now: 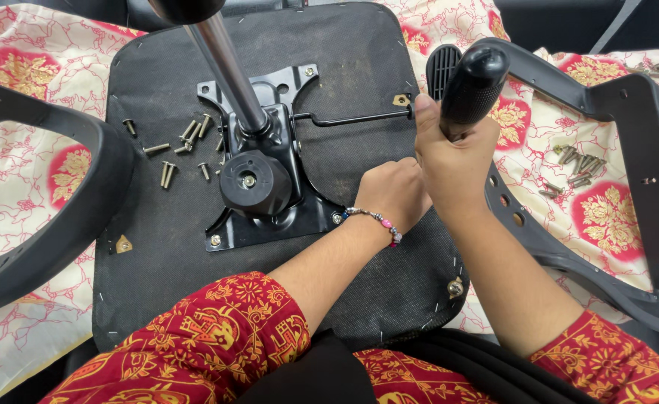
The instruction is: The person uses a screwdriver to tighten screws into the underside of an office chair seat, securing the gas lift mechanism to the seat base. The person works methodically, tightening each screw in turn.
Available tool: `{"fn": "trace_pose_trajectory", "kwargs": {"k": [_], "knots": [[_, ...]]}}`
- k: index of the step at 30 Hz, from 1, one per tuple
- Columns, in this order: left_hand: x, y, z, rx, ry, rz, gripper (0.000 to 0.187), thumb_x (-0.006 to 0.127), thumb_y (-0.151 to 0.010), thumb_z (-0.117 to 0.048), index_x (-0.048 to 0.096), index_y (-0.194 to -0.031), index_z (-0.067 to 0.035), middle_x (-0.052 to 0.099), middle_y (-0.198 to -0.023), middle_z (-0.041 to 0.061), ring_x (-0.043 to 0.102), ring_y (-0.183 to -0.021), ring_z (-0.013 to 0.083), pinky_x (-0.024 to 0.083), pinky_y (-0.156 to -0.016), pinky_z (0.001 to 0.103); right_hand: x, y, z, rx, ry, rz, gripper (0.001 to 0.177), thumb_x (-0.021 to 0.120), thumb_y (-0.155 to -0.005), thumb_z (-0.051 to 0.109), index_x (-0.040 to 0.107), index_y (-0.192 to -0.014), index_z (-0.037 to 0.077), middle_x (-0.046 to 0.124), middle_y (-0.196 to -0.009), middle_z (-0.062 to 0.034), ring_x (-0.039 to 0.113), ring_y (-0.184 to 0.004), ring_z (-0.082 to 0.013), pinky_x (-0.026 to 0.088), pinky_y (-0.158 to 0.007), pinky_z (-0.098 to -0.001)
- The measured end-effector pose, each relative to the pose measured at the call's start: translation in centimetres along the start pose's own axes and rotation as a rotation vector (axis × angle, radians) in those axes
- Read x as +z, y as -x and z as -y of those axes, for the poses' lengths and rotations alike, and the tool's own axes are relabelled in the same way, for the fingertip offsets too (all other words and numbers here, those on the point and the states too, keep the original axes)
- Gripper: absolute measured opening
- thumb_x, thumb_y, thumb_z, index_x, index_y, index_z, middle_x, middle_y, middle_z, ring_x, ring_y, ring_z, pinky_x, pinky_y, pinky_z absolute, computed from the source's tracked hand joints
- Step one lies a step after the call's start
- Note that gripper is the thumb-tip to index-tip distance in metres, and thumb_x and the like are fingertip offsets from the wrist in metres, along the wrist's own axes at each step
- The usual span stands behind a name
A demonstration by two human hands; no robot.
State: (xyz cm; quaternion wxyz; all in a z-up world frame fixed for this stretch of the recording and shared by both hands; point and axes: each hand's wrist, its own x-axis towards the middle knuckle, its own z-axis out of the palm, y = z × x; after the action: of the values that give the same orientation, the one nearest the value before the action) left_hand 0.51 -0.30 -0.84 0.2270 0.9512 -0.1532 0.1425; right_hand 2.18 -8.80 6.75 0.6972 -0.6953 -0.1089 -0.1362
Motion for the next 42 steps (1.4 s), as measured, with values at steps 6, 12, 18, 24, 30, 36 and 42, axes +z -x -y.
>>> {"fn": "trace_pose_trajectory", "kwargs": {"k": [6,12,18,24,30,36,42], "knots": [[0.4,0.2,0.4,0.074,-0.042,-0.009,0.008,0.069,-0.082,-0.02,0.07,-0.076,-0.014,0.07,-0.078,0.005,0.071,-0.073,0.024,0.059,-0.064,0.037,0.9,0.6,-0.1,-0.104,0.195,-0.195,0.047,0.072,-0.109,0.018,0.053,-0.067,0.006,0.047,-0.06,0.0054,0.038,-0.056,-0.0037,0.03,-0.053,-0.0263],[-0.2,0.1,0.0,0.041,-0.06,0.068,0.011,0.066,-0.087,-0.019,0.071,-0.079,-0.013,0.071,-0.08,0.005,0.072,-0.073,0.0226,0.059,-0.065,0.036,0.8,1.3,0.8,-0.024,0.114,-0.175,0.046,0.073,-0.104,0.017,0.051,-0.065,0.008,0.048,-0.059,0.0061,0.042,-0.054,-0.0039,0.033,-0.052,-0.0256],[-0.9,0.2,-0.4,-0.016,0.06,-0.003,0.022,0.065,-0.093,-0.03,0.073,-0.08,-0.014,0.071,-0.079,0.005,0.071,-0.075,0.0258,0.057,-0.067,0.04,-2.0,0.1,2.9,0.142,0.074,0.286,0.026,0.078,-0.097,0.017,0.059,-0.083,0.007,0.057,-0.075,0.0023,0.052,-0.067,-0.0064,0.043,-0.062,-0.0244],[-0.2,0.6,-0.3,0.026,0.027,-0.139,0.026,0.063,-0.094,-0.034,0.071,-0.08,-0.013,0.071,-0.081,0.003,0.072,-0.078,0.0243,0.057,-0.071,0.039,-4.7,-5.4,5.2,0.217,0.121,0.959,0.043,0.076,-0.086,0.019,0.069,-0.126,0.007,0.069,-0.11,-0.0039,0.065,-0.105,-0.0108,0.053,-0.092,-0.0289],[-0.4,0.3,-0.1,0.014,0.003,-0.012,0.029,0.06,-0.097,-0.034,0.072,-0.083,-0.012,0.07,-0.07,0.006,0.071,-0.073,0.0263,0.056,-0.063,0.042,-4.4,-9.0,4.1,0.318,-0.181,1.337,0.057,0.085,-0.082,0.022,0.064,-0.132,0.006,0.072,-0.098,-0.0082,0.07,-0.094,-0.0167,0.056,-0.086,-0.0328],[-1.3,0.0,-0.6,-0.045,0.032,0.11,0.037,0.056,-0.099,-0.032,0.073,-0.071,-0.015,0.071,-0.07,0.008,0.071,-0.073,0.0279,0.057,-0.065,0.043,-5.2,-9.3,2.0,0.263,0.003,1.351,0.029,0.085,-0.08,0.017,0.078,-0.103,0.001,0.076,-0.091,-0.0072,0.067,-0.078,-0.0149,0.053,-0.071,-0.0302],[-1.7,-0.2,-0.8,-0.035,0.03,0.065,0.036,0.058,-0.096,-0.033,0.071,-0.07,-0.012,0.071,-0.072,0.007,0.072,-0.074,0.0264,0.058,-0.066,0.042,-5.7,-5.6,0.5,0.227,-0.18,0.987,0.019,0.083,-0.084,0.01,0.072,-0.097,0.001,0.071,-0.092,-0.0051,0.068,-0.087,-0.0129,0.054,-0.079,-0.027]]}}
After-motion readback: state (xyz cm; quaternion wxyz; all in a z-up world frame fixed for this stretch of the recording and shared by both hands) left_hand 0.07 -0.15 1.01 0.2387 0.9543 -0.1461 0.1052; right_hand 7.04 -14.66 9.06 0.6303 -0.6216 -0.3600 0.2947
